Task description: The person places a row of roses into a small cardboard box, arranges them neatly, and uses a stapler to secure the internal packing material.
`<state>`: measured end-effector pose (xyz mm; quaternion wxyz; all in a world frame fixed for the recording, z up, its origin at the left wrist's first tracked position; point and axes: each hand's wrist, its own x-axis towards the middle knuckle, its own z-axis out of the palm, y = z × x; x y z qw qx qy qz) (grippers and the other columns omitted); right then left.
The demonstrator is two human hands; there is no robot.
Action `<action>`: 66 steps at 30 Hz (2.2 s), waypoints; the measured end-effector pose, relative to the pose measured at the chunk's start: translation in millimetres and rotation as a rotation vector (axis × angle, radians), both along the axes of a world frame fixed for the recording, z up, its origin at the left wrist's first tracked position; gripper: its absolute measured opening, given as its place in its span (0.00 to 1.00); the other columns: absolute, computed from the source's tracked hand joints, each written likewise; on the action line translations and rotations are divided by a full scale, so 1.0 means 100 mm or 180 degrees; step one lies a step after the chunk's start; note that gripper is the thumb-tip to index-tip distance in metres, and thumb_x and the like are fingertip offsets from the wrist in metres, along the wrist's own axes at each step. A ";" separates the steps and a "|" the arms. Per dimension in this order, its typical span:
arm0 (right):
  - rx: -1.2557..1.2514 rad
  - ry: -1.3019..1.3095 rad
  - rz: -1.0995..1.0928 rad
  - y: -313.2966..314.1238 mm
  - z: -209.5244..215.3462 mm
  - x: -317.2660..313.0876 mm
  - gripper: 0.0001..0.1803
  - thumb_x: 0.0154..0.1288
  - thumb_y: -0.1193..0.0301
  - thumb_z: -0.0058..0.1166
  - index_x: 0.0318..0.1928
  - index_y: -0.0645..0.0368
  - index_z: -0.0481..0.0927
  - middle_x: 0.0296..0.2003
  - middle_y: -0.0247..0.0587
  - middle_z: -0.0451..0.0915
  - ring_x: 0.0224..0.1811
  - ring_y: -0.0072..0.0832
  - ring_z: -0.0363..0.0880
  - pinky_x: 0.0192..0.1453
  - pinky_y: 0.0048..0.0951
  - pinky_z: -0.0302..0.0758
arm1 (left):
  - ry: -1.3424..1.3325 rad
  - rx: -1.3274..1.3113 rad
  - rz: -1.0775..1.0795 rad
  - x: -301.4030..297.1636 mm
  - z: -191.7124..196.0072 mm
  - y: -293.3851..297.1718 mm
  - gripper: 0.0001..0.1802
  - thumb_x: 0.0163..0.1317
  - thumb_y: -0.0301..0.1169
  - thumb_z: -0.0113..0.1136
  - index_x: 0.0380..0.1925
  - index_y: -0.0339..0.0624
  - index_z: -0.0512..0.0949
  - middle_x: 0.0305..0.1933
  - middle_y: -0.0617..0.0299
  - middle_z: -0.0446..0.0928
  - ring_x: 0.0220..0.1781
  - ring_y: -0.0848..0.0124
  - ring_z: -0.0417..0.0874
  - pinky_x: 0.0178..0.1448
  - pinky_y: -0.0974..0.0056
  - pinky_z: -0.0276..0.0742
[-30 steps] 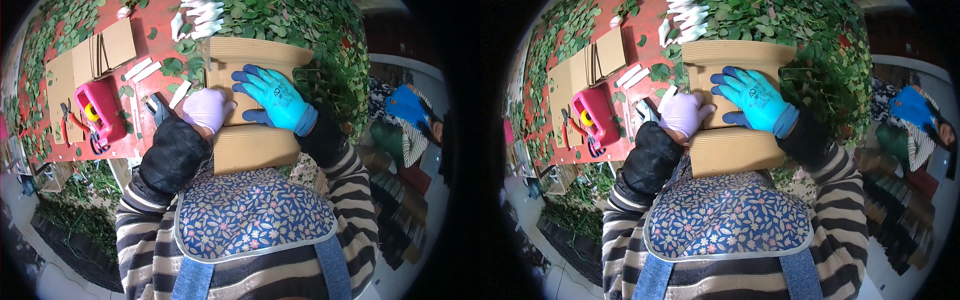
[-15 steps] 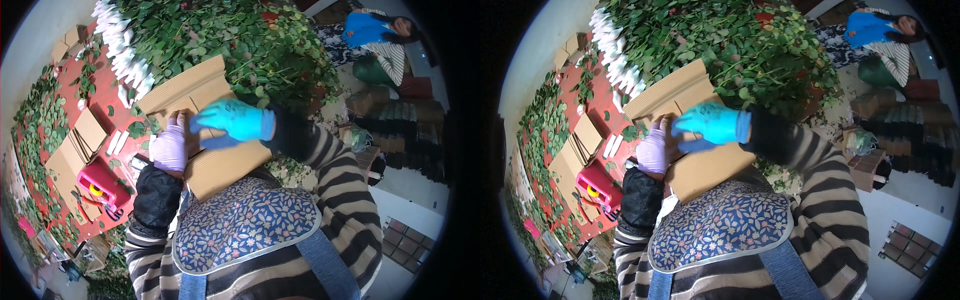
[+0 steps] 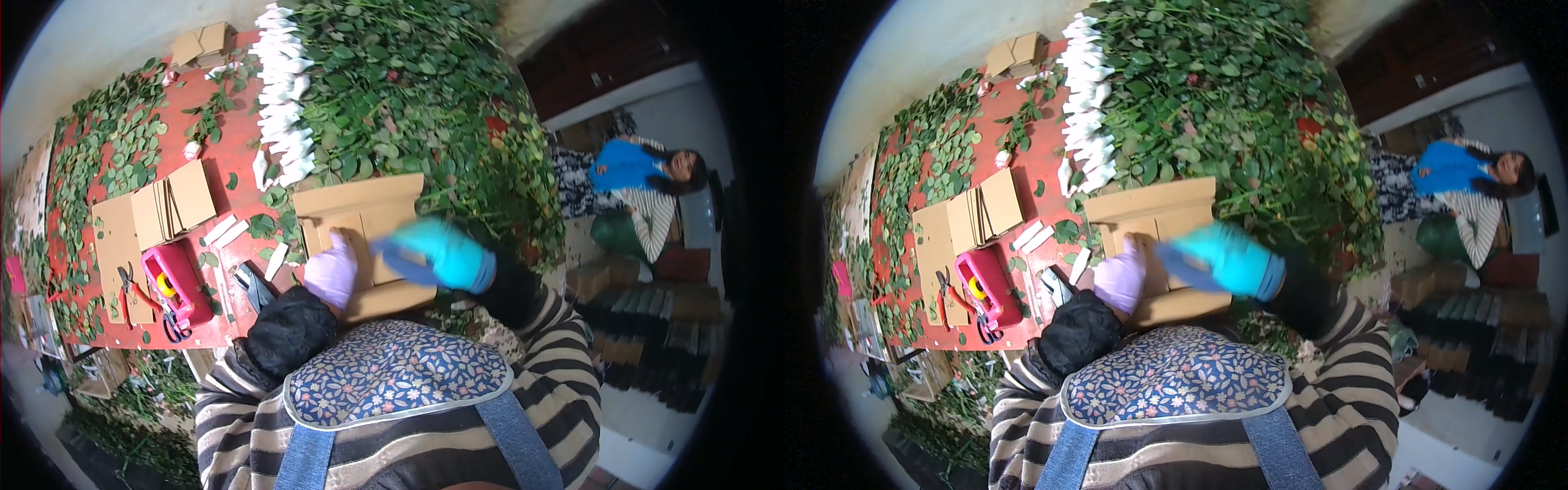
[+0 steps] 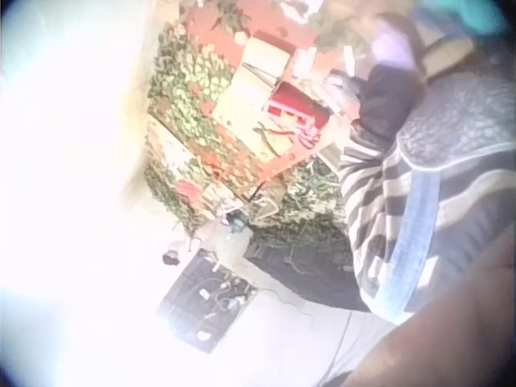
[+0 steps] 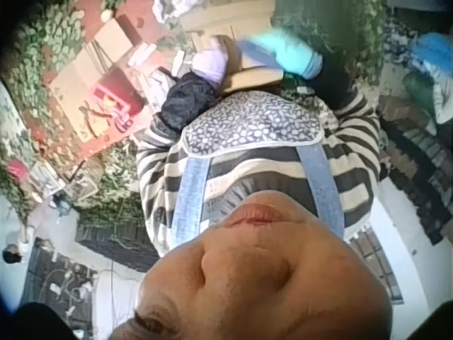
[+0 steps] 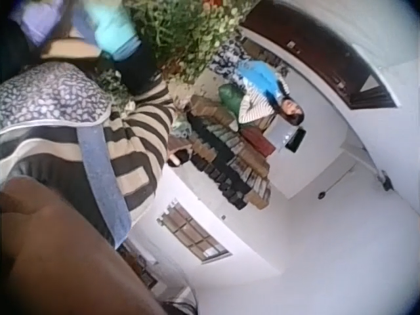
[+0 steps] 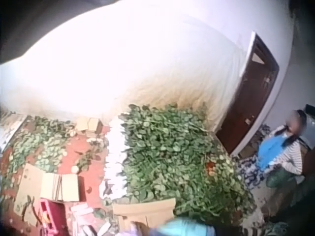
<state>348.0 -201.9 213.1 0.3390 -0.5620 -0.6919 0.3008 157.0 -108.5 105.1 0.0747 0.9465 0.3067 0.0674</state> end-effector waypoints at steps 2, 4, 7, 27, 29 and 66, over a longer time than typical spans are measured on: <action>0.0461 -0.0425 -0.0284 0.62 0.47 0.14 0.17 0.61 0.78 0.62 0.51 0.63 0.81 0.36 0.47 0.85 0.36 0.39 0.85 0.42 0.32 0.80 | 0.0210 0.0554 -0.0190 -0.12 -0.04 -0.04 0.31 0.62 0.28 0.51 0.61 0.16 0.62 0.14 0.63 0.73 0.13 0.69 0.77 0.17 0.62 0.71; 0.0971 -0.0591 -0.0235 1.24 0.36 0.50 0.18 0.60 0.79 0.62 0.52 0.63 0.81 0.37 0.47 0.86 0.34 0.35 0.86 0.40 0.31 0.80 | 0.0431 0.0532 -0.0135 -0.10 -0.03 -0.09 0.30 0.60 0.27 0.51 0.62 0.23 0.65 0.27 0.58 0.75 0.15 0.71 0.76 0.17 0.62 0.71; 0.0645 -0.1022 -0.0160 2.03 0.03 0.99 0.17 0.64 0.76 0.59 0.53 0.60 0.80 0.40 0.47 0.86 0.38 0.34 0.86 0.44 0.33 0.79 | 0.0641 0.0472 -0.0078 -0.06 0.14 -0.18 0.30 0.58 0.24 0.52 0.65 0.37 0.68 0.52 0.49 0.79 0.17 0.72 0.77 0.18 0.62 0.72; 0.0805 -0.3005 -0.0891 2.40 0.39 1.17 0.16 0.61 0.60 0.63 0.47 0.50 0.81 0.43 0.44 0.80 0.47 0.44 0.79 0.49 0.45 0.75 | 0.0638 0.0691 0.0113 -0.40 0.45 -0.59 0.31 0.58 0.22 0.52 0.65 0.46 0.71 0.70 0.49 0.68 0.13 0.72 0.72 0.16 0.61 0.71; 0.1375 -0.2217 -0.0913 2.23 0.37 1.24 0.14 0.61 0.64 0.62 0.47 0.50 0.82 0.45 0.46 0.81 0.48 0.47 0.80 0.51 0.42 0.76 | 0.0649 0.0772 0.0191 -0.39 0.40 -0.64 0.30 0.56 0.22 0.52 0.63 0.47 0.73 0.70 0.51 0.69 0.13 0.74 0.71 0.15 0.62 0.69; 0.1208 -0.3413 -0.1581 1.97 0.79 1.53 0.22 0.47 0.69 0.70 0.44 0.60 0.79 0.43 0.44 0.80 0.44 0.38 0.82 0.45 0.38 0.79 | 0.0774 0.0934 -0.0114 -0.42 0.55 -0.46 0.31 0.54 0.23 0.53 0.62 0.46 0.73 0.67 0.55 0.71 0.14 0.76 0.68 0.16 0.65 0.69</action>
